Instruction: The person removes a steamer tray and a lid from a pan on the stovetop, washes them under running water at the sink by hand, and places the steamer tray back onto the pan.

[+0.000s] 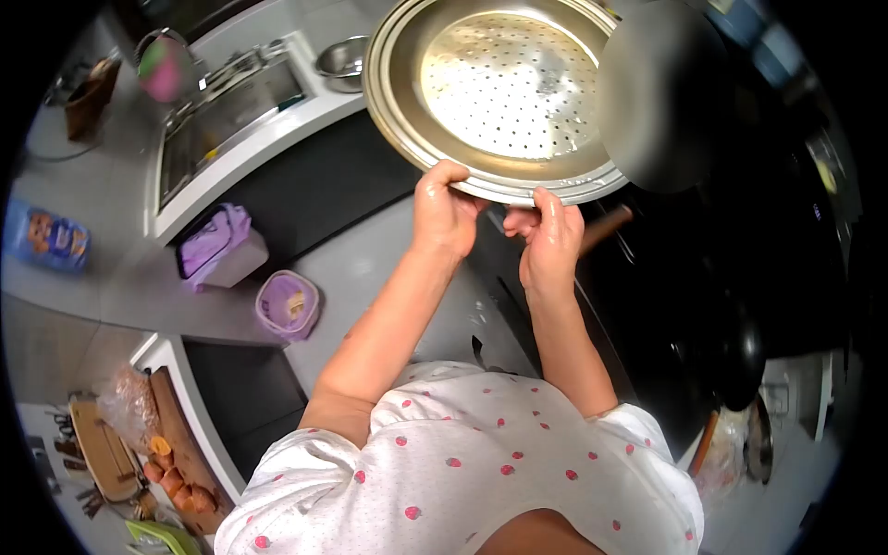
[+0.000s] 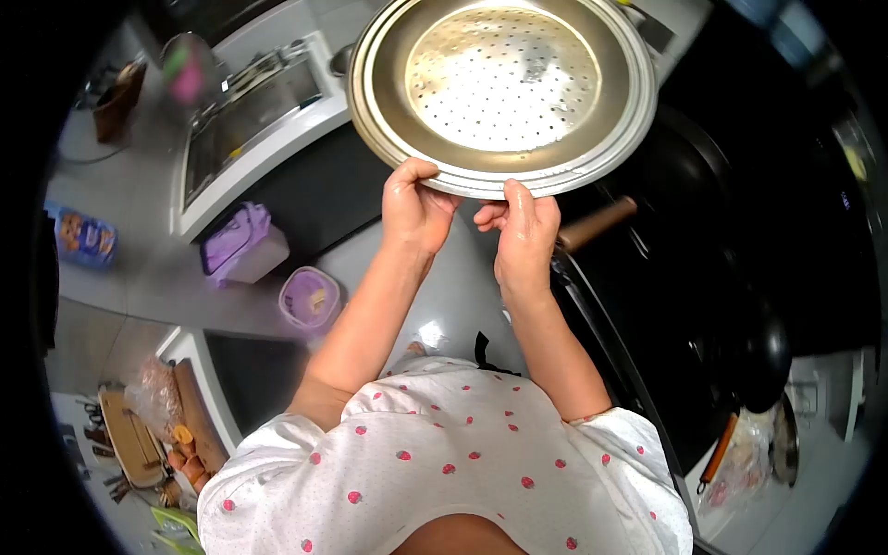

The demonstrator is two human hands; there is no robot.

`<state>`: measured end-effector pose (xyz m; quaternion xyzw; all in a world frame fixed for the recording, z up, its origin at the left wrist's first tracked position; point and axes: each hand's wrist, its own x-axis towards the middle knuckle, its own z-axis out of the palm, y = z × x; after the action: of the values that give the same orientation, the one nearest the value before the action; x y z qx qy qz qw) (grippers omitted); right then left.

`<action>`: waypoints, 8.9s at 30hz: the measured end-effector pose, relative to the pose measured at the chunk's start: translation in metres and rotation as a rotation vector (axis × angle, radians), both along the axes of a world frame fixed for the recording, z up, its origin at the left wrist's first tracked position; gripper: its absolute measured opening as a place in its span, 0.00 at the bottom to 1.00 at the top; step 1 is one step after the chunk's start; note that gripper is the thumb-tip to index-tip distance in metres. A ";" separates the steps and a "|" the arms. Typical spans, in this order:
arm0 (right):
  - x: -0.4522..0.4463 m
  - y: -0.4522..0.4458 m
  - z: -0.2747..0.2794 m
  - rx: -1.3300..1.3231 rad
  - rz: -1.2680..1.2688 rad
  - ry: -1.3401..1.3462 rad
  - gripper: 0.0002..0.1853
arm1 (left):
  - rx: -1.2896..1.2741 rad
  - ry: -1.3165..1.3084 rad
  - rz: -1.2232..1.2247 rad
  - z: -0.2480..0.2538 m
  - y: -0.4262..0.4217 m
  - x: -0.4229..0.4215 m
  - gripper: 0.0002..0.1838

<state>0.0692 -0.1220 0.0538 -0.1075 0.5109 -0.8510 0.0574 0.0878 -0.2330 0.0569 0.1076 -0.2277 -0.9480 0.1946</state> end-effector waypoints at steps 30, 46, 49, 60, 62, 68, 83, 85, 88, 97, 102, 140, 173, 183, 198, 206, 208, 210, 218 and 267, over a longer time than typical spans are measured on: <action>-0.114 -0.533 -0.102 0.465 1.042 -0.232 0.16 | 0.095 -0.178 0.819 -0.108 -0.496 0.027 0.18; -0.177 -0.750 -0.157 0.550 0.868 -0.465 0.19 | 0.246 -0.454 0.766 -0.145 -0.683 0.000 0.13; -0.209 -0.768 -0.186 0.560 0.929 -0.541 0.25 | 0.274 -0.514 0.767 -0.154 -0.695 -0.016 0.13; -0.213 -0.883 -0.171 0.796 0.580 1.105 0.21 | 0.073 -0.865 0.782 -0.163 -0.717 -0.041 0.18; -0.206 -0.912 -0.172 0.745 0.646 1.175 0.21 | 0.106 -0.839 0.788 -0.167 -0.723 -0.042 0.19; -0.188 -0.995 -0.183 0.722 0.635 1.156 0.23 | 0.119 -0.756 0.757 -0.155 -0.745 -0.048 0.22; -0.167 -1.121 -0.165 0.742 0.424 1.320 0.24 | 0.165 -0.801 0.829 -0.149 -0.769 -0.041 0.21; -0.168 -1.125 -0.174 0.664 0.341 1.351 0.23 | 0.176 -0.813 0.823 -0.150 -0.769 -0.039 0.21; -0.170 -1.124 -0.178 0.566 0.154 1.431 0.23 | 0.140 -0.796 0.824 -0.154 -0.768 -0.035 0.21; -0.177 -1.084 -0.171 0.758 0.361 1.238 0.35 | 0.193 -0.791 0.884 -0.152 -0.765 -0.031 0.21; -0.198 -1.020 -0.216 0.744 0.673 1.353 0.25 | 0.179 -0.735 0.866 -0.154 -0.763 -0.031 0.21; -0.222 -0.971 -0.245 0.808 0.282 1.493 0.23 | 0.205 -0.627 0.882 -0.179 -0.738 -0.028 0.22; -0.380 -0.881 -0.126 1.141 0.507 0.724 0.15 | 0.385 -0.586 0.812 -0.237 -0.794 -0.060 0.23; -0.353 -0.887 -0.242 0.785 0.813 -0.033 0.10 | 0.062 -0.481 0.838 -0.124 -0.788 -0.022 0.26; -0.319 -0.944 -0.230 0.996 0.459 0.551 0.12 | 0.055 -0.575 0.874 -0.156 -0.794 0.000 0.18; -0.279 -0.943 -0.187 0.731 0.304 1.281 0.09 | -0.029 -0.670 0.747 -0.163 -0.777 -0.015 0.21; -0.249 -0.954 -0.177 0.641 0.429 1.208 0.08 | -0.040 -0.679 0.753 -0.155 -0.776 -0.018 0.22; -0.230 -0.963 -0.163 0.560 1.137 -0.223 0.07 | -0.049 -0.671 0.758 -0.149 -0.775 -0.020 0.23; -0.204 -1.011 -0.177 0.440 1.298 -0.444 0.08 | -0.008 -0.772 0.752 -0.145 -0.780 -0.021 0.22; -0.231 -0.737 -0.054 0.758 0.954 0.561 0.10 | -0.167 -0.706 0.539 -0.132 -0.745 -0.041 0.28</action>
<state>-0.1620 -0.8592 0.0001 -0.5109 0.6667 -0.4338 0.3260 0.0466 -0.9782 -0.0751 0.4638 -0.3195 -0.7471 0.3532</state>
